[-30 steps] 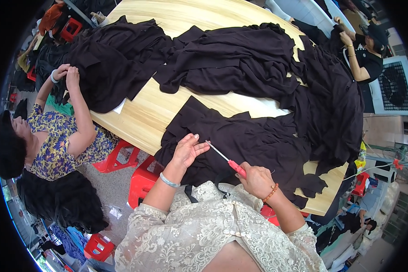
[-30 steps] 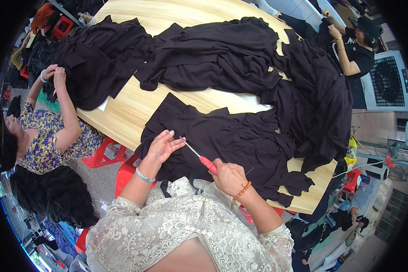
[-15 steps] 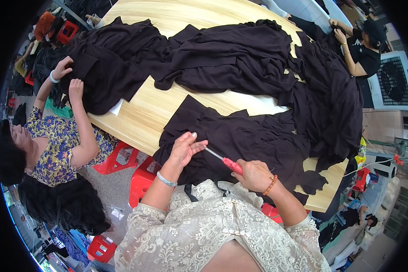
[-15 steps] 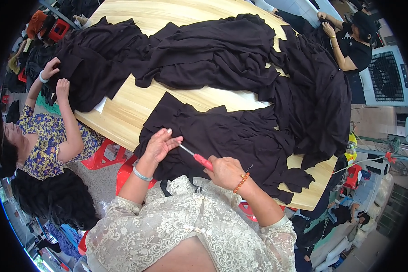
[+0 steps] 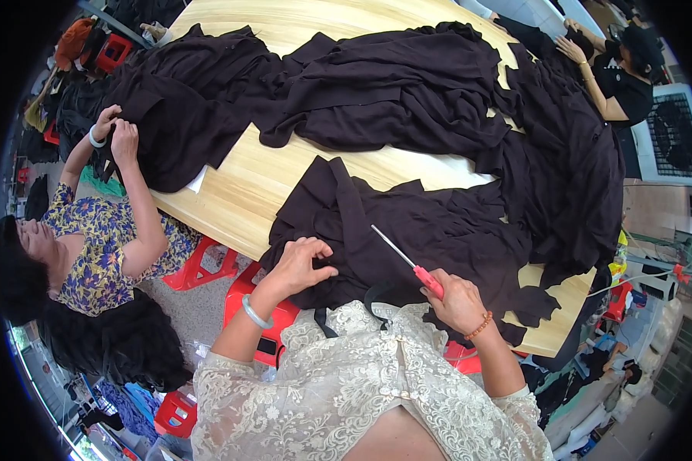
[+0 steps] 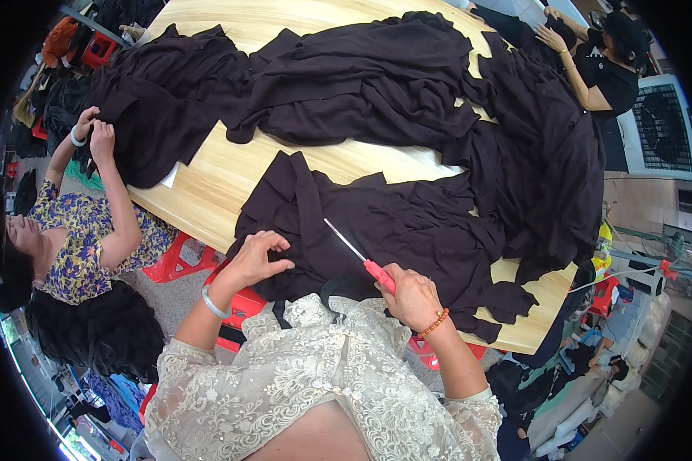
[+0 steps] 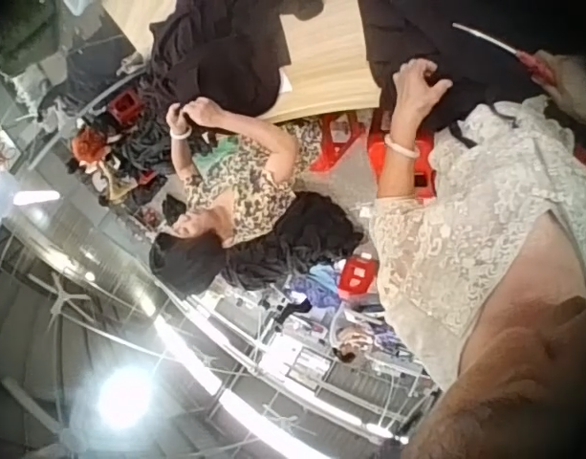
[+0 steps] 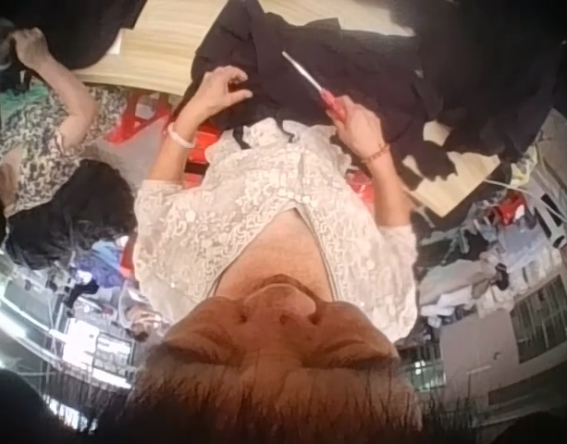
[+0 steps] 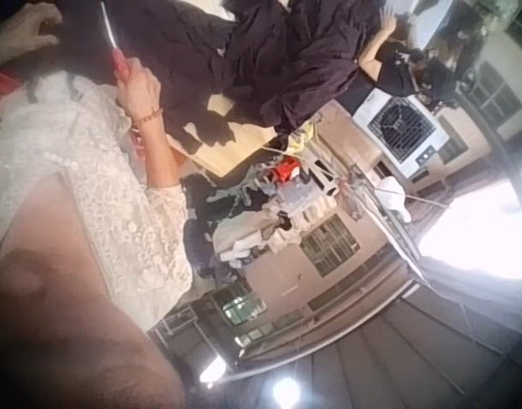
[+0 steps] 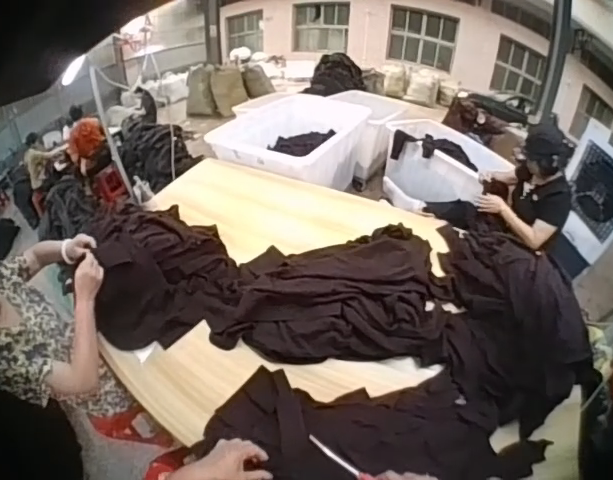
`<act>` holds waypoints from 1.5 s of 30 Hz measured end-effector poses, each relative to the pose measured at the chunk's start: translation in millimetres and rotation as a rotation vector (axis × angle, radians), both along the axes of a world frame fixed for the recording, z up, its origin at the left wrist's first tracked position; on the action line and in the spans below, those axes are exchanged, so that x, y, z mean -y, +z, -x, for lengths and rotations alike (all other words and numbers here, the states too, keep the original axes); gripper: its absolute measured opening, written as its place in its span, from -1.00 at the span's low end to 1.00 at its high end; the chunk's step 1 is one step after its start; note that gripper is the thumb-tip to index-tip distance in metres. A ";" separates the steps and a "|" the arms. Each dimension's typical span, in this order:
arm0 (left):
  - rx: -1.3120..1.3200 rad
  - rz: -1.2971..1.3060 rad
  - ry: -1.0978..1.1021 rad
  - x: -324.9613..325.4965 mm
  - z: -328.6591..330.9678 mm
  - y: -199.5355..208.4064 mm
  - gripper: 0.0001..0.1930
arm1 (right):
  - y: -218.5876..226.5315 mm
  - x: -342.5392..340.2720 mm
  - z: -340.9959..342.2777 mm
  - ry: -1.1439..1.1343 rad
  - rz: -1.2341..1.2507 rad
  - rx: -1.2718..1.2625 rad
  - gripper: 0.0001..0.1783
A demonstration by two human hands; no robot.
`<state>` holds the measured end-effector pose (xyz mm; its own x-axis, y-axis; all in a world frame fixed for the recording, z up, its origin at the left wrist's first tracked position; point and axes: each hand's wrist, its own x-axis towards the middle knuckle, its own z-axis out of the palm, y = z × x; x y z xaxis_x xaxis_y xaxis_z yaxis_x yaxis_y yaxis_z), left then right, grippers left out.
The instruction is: The worker is using scissors to cut and trim dark brown fabric pieces on a wooden work table in a textile workshop.
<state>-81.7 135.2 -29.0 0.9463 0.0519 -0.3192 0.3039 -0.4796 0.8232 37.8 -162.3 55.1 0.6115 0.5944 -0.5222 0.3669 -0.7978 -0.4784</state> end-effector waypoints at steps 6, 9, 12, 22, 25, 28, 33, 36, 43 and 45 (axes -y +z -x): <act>0.064 -0.152 0.015 3.8 9.0 -14.9 -0.78 | 3.6 -0.6 3.5 0.088 -0.026 -0.012 -0.75; 0.183 -0.153 0.009 4.5 10.0 -14.1 -0.81 | 7.7 -0.5 5.8 0.160 -0.029 -0.008 -0.75; 0.242 -0.212 0.030 7.2 14.4 -18.7 -0.81 | 14.2 -5.2 8.7 0.239 -0.011 -0.016 -0.74; 0.258 -0.122 0.036 8.4 7.8 -7.9 -0.87 | 12.5 -12.4 16.7 0.359 0.016 -0.020 -0.74; 0.314 -0.106 -0.017 9.0 3.5 -6.0 -0.87 | 22.7 -13.7 12.5 0.351 0.024 -0.056 -0.75; 0.326 -0.023 -0.036 14.0 -3.7 -0.1 -0.88 | 21.9 -12.2 6.8 0.231 -0.060 -0.085 -0.74; 0.143 0.332 0.012 41.3 -37.2 35.3 -0.85 | 17.6 -30.4 1.2 -0.151 -0.514 -0.326 -0.43; 0.197 0.419 -0.078 64.0 -53.7 47.1 -0.83 | -4.3 -41.5 -8.5 -0.166 -0.610 -0.583 -0.43; -0.117 0.464 0.046 51.8 -31.6 26.1 -0.81 | -22.2 -26.1 -13.8 -0.204 -0.420 -0.307 -0.73; -0.173 0.583 0.109 51.4 -27.6 29.6 -0.82 | -27.2 -25.1 -11.3 -0.246 -0.431 -0.302 -0.74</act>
